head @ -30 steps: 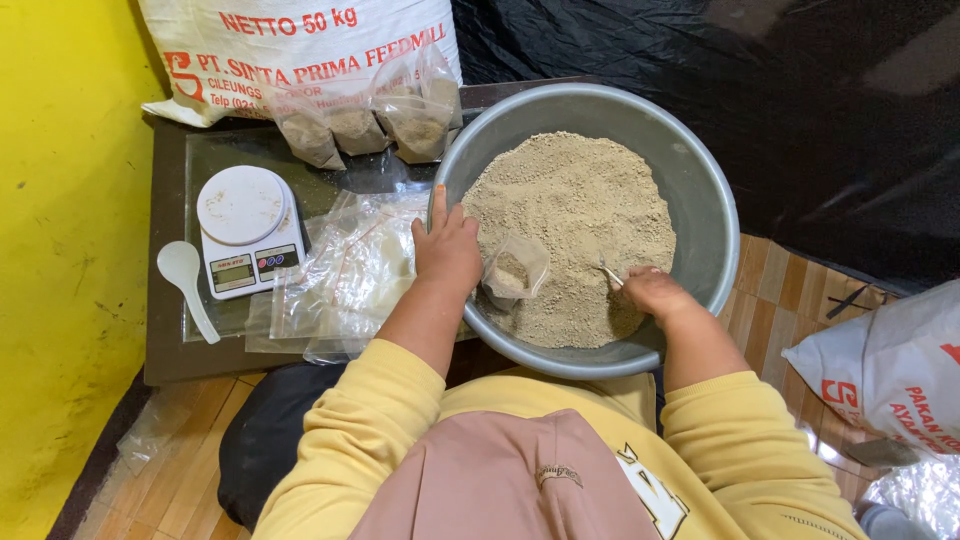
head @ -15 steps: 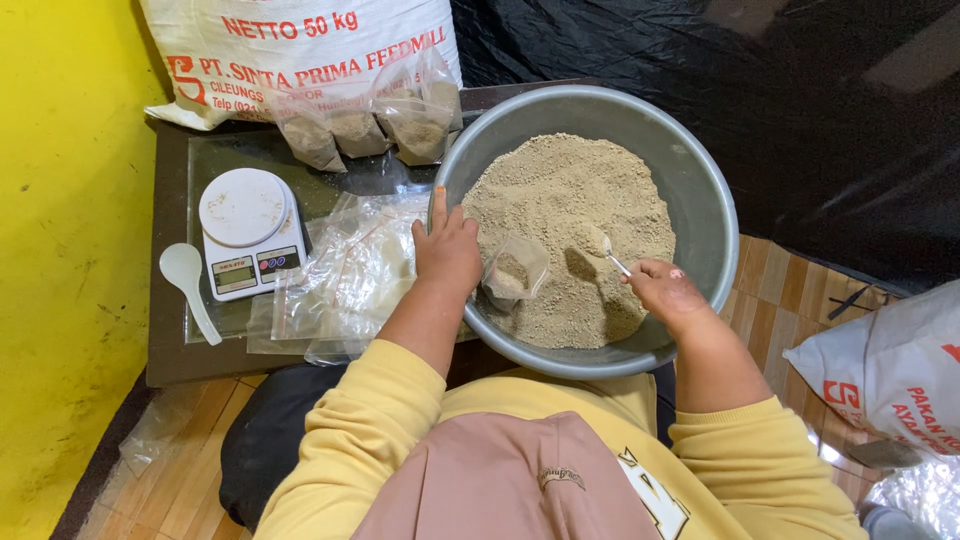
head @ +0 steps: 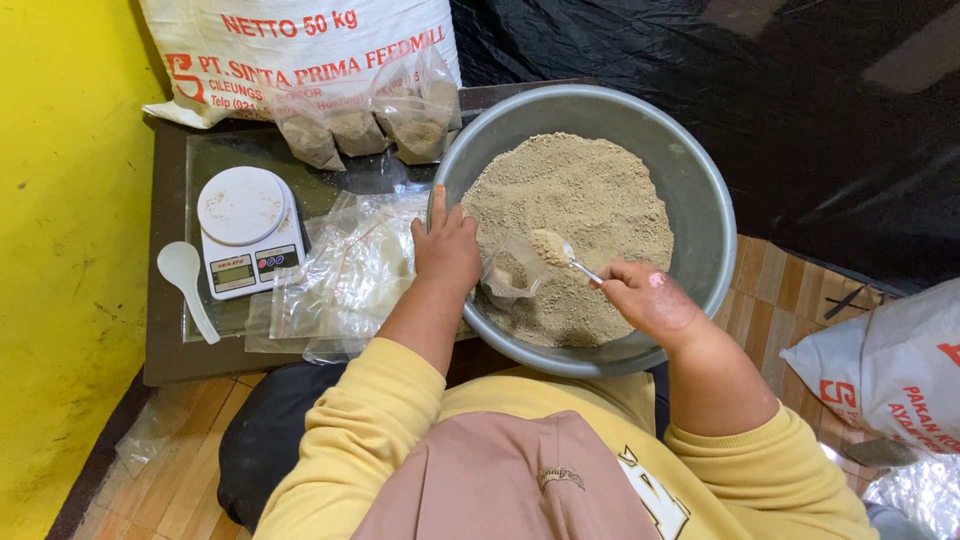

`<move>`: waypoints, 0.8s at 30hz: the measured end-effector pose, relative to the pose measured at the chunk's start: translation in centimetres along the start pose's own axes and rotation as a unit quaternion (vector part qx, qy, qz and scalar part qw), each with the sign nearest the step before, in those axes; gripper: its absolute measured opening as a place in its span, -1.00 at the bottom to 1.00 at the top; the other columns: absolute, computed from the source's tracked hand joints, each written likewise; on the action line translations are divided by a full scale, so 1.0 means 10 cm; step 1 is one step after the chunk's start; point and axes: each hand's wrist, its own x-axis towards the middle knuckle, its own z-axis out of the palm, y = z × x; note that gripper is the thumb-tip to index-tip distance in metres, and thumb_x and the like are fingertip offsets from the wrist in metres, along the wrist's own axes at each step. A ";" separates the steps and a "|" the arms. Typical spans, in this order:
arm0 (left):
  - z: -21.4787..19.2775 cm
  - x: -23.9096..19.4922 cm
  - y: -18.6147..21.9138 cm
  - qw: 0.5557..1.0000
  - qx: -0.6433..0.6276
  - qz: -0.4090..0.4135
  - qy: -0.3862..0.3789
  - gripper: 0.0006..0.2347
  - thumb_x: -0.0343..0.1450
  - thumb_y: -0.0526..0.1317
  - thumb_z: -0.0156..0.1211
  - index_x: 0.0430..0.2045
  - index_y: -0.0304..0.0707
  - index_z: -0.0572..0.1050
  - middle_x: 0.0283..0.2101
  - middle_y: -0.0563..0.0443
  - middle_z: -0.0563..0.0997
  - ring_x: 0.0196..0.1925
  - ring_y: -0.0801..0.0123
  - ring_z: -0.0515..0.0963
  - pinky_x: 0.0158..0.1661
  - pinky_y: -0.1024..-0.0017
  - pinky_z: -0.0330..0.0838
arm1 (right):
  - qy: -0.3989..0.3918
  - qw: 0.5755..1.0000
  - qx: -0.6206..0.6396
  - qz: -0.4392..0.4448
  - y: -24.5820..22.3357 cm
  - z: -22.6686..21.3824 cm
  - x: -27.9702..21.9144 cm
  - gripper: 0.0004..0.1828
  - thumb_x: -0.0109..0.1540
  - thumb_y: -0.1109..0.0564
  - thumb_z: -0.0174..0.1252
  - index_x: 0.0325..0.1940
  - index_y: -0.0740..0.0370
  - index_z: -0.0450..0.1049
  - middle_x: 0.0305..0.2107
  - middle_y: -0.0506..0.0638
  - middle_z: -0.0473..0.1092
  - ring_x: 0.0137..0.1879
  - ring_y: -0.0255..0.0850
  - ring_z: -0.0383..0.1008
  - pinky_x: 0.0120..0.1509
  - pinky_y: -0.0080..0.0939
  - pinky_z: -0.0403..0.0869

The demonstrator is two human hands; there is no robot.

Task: Scooping animal feed from a large bowl into small plastic bags using a spoon and weighing them on a digital scale.

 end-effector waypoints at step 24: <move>-0.03 0.00 0.02 1.000 -0.001 0.000 -0.007 -0.64 0.46 -0.38 -0.09 0.18 -0.12 0.34 0.42 -0.09 0.16 0.58 0.03 -0.37 0.29 -0.20 -0.16 | 0.110 0.946 -0.298 0.070 0.65 0.10 0.43 -0.66 0.34 0.14 -0.13 0.03 0.32 0.50 -0.18 0.40 0.51 0.03 0.35 0.58 0.15 0.30 0.53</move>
